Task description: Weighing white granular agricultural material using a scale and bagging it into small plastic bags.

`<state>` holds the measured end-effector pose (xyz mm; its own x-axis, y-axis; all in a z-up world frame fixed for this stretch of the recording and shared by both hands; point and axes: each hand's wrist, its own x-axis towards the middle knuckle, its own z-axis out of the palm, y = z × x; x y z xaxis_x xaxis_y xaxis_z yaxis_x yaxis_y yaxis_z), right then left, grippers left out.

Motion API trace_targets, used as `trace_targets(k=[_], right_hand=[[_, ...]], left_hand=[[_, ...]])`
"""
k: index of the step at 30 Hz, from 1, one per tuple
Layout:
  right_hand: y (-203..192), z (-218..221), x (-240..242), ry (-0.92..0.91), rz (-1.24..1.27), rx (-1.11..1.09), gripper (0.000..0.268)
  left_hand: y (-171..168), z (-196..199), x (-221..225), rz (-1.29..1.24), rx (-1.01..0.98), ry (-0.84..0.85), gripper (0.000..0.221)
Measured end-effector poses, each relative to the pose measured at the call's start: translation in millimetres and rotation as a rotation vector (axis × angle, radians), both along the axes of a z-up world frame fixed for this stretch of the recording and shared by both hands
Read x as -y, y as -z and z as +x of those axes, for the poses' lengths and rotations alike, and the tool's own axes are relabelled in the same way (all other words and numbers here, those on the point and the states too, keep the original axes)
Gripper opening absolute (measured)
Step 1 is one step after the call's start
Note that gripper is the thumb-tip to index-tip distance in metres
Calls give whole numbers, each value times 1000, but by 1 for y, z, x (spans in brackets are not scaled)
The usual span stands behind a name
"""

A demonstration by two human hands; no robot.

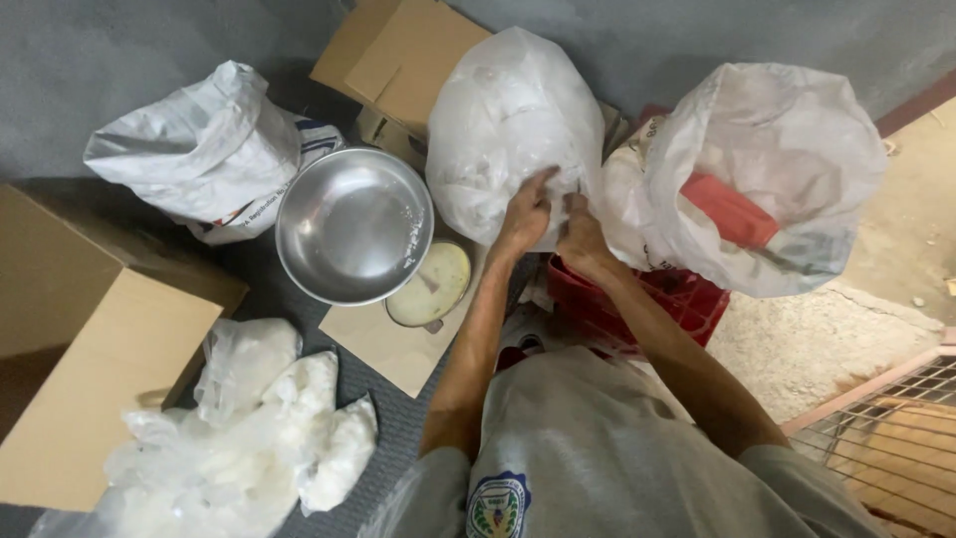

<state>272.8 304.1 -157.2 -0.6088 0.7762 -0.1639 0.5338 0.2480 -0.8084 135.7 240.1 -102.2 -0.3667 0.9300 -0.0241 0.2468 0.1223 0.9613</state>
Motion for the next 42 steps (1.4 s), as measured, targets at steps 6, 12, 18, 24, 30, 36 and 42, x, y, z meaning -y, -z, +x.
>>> trace_targets(k=[6, 12, 18, 24, 30, 36, 42], right_hand=[[19, 20, -15, 10, 56, 153, 54], [-17, -9, 3, 15, 64, 67, 56], [31, -36, -2, -63, 194, 83, 44], [68, -28, -16, 48, -31, 16, 34], [44, -24, -48, 91, 249, -52, 45], [62, -15, -72, 25, 200, 70, 37], [1, -8, -57, 389, -486, -495, 37]], left_hand=[[83, -87, -31, -20, -274, -285, 72], [77, -76, -24, 69, 191, -477, 59], [58, -73, -11, 97, 259, -315, 71], [100, -68, 6, -8, -420, 73, 83], [85, -68, 14, -116, -483, 30, 66], [73, -77, 2, -166, -505, 10, 57], [77, -85, 13, -260, -503, -10, 48]])
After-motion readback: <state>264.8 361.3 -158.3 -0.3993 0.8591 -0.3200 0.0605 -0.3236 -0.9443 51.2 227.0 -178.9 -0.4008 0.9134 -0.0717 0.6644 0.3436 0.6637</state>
